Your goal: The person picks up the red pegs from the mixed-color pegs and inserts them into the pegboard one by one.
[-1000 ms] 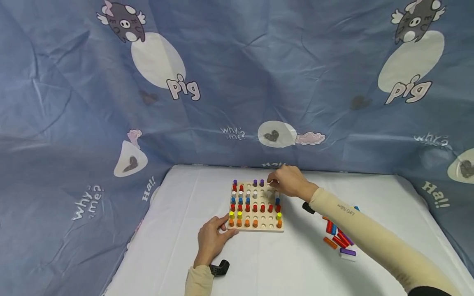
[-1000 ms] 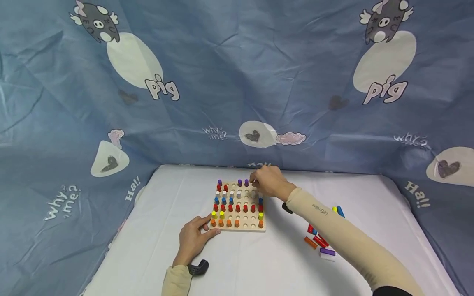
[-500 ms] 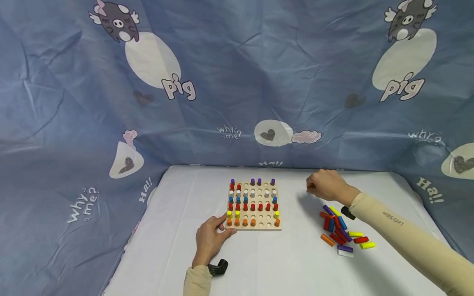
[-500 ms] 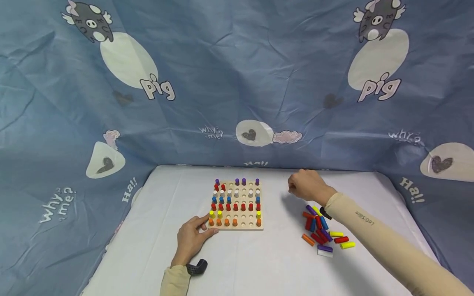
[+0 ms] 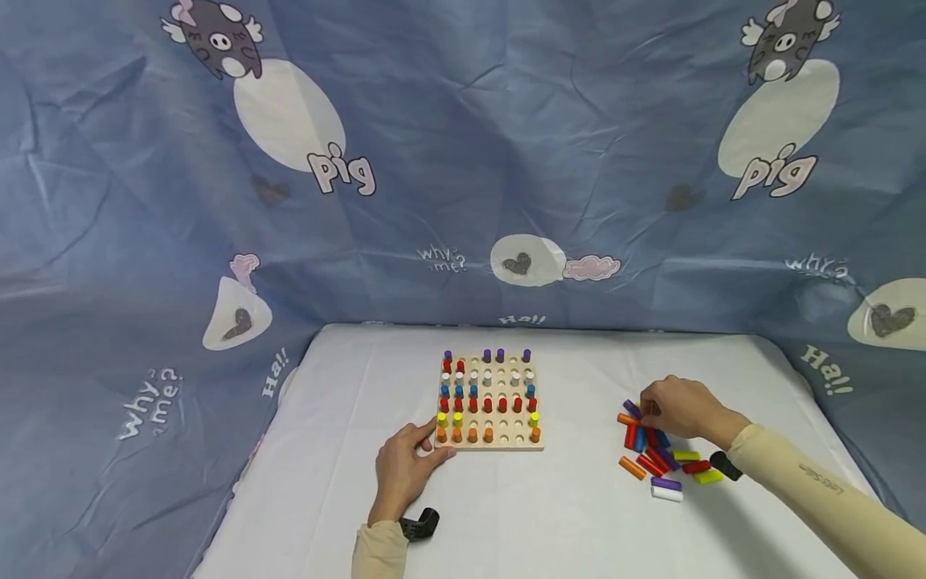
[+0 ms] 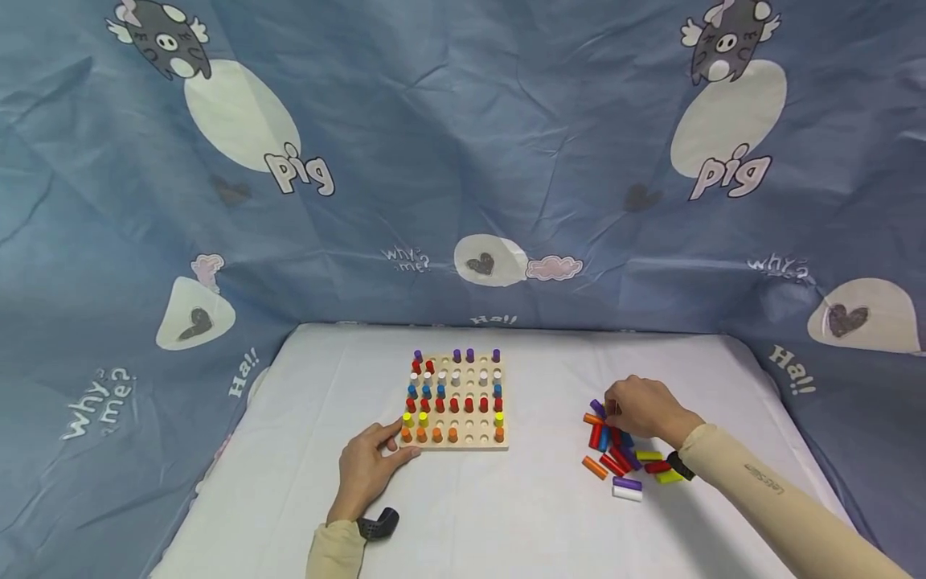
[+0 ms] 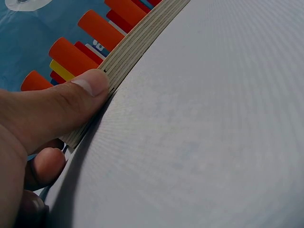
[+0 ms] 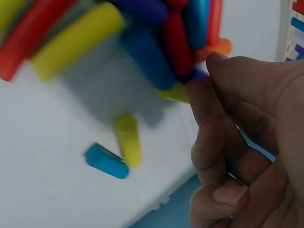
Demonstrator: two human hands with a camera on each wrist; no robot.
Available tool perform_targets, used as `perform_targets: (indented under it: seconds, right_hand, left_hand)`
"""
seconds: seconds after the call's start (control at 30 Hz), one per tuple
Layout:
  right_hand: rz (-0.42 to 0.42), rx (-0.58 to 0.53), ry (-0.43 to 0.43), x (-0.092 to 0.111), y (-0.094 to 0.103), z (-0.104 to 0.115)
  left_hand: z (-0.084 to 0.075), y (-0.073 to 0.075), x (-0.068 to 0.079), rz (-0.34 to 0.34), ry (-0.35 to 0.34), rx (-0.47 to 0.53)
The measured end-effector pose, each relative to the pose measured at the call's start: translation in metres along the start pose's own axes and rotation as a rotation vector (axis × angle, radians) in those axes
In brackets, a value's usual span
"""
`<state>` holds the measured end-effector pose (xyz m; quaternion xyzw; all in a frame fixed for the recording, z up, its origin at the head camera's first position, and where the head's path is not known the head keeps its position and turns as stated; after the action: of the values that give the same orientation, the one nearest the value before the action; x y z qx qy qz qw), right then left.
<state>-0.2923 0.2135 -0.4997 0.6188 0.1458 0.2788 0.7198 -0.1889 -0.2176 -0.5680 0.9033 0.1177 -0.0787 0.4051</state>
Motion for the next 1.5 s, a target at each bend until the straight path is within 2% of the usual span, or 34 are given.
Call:
perform_targets:
  seconds: [0.37, 0.57, 0.73, 1.13, 1.5]
  right_hand:
    - [0.011, -0.034, -0.05, 0.011, -0.01, -0.007]
    - [-0.018, -0.069, -0.045, 0.01, -0.013, -0.004]
    - [-0.008, -0.101, -0.051, 0.007, -0.019, 0.002]
    - [-0.065, -0.081, -0.049, 0.007, -0.021, 0.007]
    - [-0.01, -0.116, -0.109, 0.004, -0.018, 0.001]
  left_hand:
    - [0.0, 0.0, 0.0, 0.016, 0.014, 0.013]
    - [0.001, 0.0, 0.0, 0.013, 0.016, -0.002]
    - [0.003, -0.001, 0.0, 0.031, 0.037, 0.009]
    - [0.0, -0.001, -0.001, 0.028, 0.03, -0.004]
    - [0.001, 0.0, 0.0, 0.022, 0.021, 0.002]
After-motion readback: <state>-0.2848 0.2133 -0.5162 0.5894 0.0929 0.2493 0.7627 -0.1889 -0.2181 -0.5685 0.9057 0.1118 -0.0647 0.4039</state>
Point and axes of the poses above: each hand's wrist, its own x-axis away from the middle knuckle, its own y-axis out of the back of the hand, z = x × y, the point moved 8 cm from there along -x, towards the middle knuckle, and after that the axes turned 2 degrees about z, right-handed, at the moved point
